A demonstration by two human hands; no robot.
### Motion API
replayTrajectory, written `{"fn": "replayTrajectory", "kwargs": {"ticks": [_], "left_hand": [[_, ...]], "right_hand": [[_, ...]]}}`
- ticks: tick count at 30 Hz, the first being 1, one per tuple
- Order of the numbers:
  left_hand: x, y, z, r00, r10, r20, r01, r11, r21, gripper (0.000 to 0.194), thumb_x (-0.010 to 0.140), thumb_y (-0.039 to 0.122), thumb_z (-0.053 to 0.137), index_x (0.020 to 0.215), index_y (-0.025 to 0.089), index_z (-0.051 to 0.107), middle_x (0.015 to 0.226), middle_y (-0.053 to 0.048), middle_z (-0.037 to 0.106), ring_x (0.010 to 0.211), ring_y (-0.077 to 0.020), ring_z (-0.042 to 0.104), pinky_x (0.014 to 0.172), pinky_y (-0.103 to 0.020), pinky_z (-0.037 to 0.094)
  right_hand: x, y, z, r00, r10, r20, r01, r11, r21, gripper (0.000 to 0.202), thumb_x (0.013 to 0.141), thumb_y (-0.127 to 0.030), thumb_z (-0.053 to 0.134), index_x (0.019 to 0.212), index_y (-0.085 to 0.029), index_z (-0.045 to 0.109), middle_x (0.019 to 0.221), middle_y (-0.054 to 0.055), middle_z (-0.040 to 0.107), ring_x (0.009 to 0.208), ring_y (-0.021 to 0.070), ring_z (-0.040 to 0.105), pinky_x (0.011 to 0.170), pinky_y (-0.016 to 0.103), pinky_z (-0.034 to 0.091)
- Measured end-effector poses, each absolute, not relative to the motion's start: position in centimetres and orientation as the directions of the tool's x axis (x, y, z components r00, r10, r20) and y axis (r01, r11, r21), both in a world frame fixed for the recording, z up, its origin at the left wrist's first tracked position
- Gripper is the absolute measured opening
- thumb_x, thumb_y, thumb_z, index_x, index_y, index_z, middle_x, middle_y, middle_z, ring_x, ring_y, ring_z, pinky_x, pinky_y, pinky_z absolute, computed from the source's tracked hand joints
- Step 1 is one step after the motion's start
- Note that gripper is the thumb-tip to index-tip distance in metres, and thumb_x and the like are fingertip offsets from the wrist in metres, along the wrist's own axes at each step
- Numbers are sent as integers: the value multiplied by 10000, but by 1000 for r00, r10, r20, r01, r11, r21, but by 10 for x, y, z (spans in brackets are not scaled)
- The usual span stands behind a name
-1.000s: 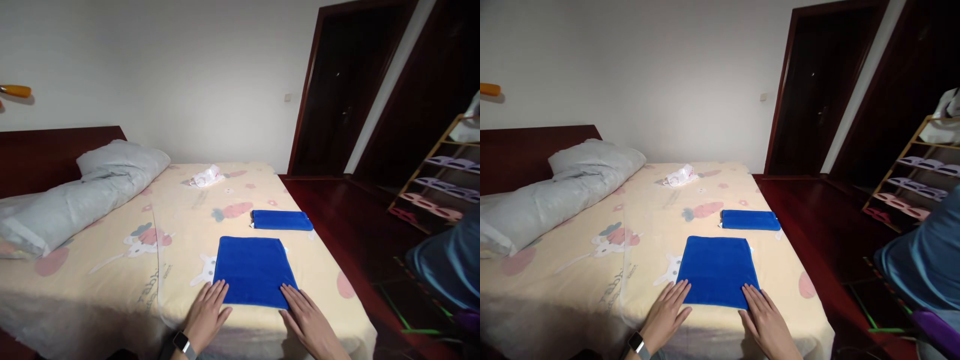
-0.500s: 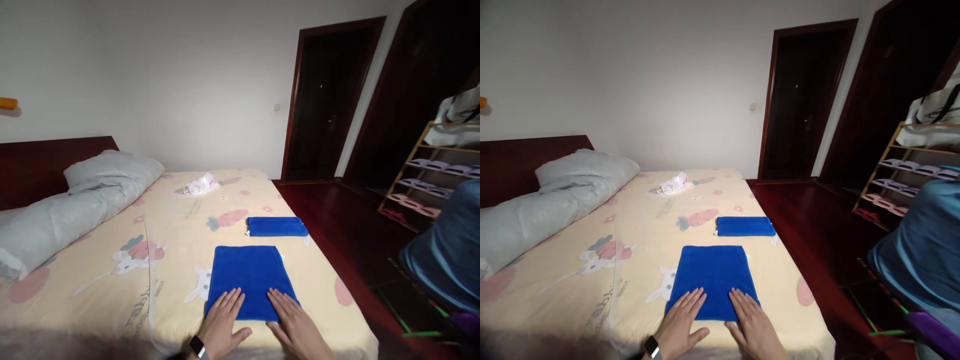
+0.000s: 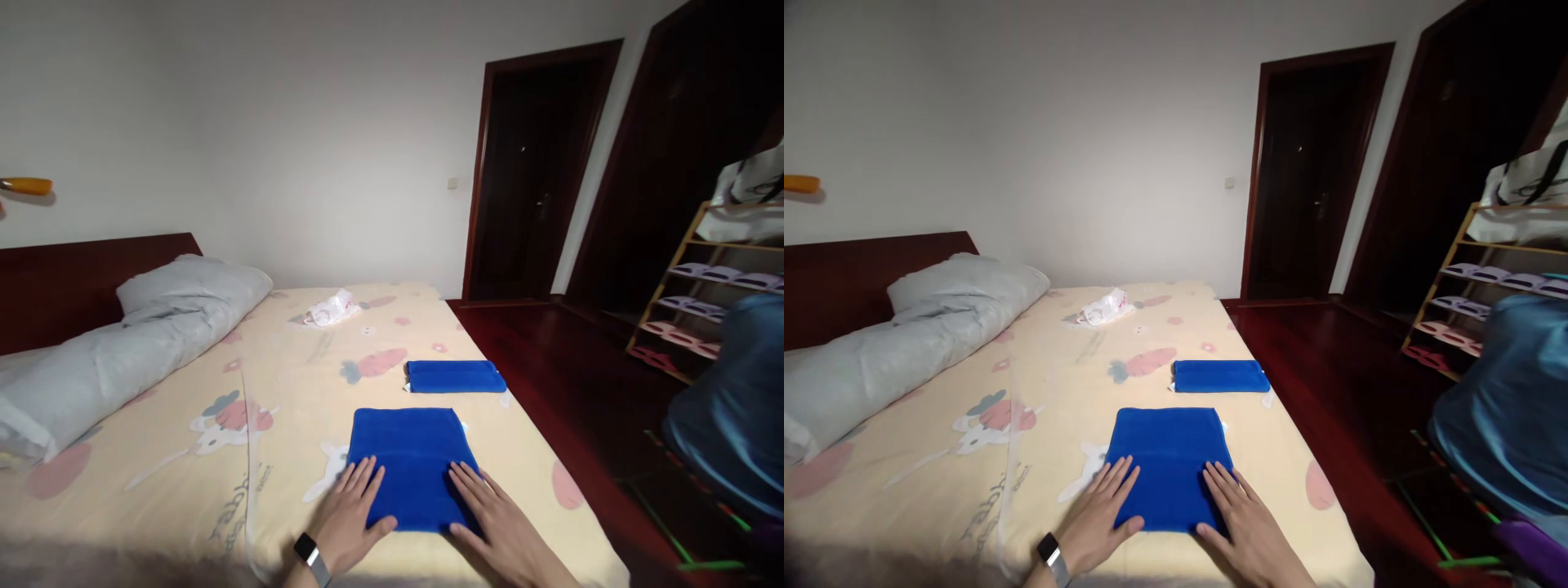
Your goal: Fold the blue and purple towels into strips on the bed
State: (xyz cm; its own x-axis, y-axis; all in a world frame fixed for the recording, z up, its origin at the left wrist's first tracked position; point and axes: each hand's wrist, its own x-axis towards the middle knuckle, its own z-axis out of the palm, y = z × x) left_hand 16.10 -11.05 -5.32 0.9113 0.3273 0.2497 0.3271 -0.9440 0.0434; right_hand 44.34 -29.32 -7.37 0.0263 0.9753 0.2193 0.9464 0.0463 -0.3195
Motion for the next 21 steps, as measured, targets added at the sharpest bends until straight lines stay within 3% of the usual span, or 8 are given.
{"fn": "replayTrajectory", "kwargs": {"ticks": [3,7,11,16,21], "left_hand": [[184,-110,-44,942,231,241,227,-973,44,700,1019,569,390,1603,309,104,1636,-30,260,1489,-230,312,1205,-427,319],[205,-78,-60,961,182,206,173,-983,63,586,1039,559,333,1578,366,205,1578,1,395,1448,-203,394,1166,-416,373],[206,-27,-79,952,259,164,244,-964,104,549,1034,560,352,1554,420,244,1600,18,355,1469,-220,353,1175,-451,351],[214,18,-81,919,355,171,341,-934,109,661,989,628,410,1567,342,267,1612,-43,334,1490,-243,304,1198,-462,303],[226,42,-87,875,420,241,411,-907,88,675,995,637,375,1564,282,304,1607,-65,346,1482,-226,328,1202,-436,298]], "right_hand": [[433,-269,-54,-107,980,166,916,162,-366,664,1000,-576,413,1572,-307,209,1613,26,248,1488,259,267,1238,493,250],[441,-229,-54,-203,976,80,878,218,-427,617,1021,-589,329,1561,-299,265,1605,30,283,1490,229,264,1244,486,221],[480,-198,-70,-105,991,84,902,131,-412,612,1024,-602,285,1554,-296,291,1607,21,283,1495,219,251,1246,481,212],[523,-173,-83,-13,996,90,937,44,-347,681,1013,-635,270,1562,-233,284,1614,48,268,1502,220,230,1252,480,190],[545,-158,-98,58,986,156,940,-1,-342,657,1024,-605,281,1574,-248,251,1624,44,256,1501,203,237,1253,455,194]]}}
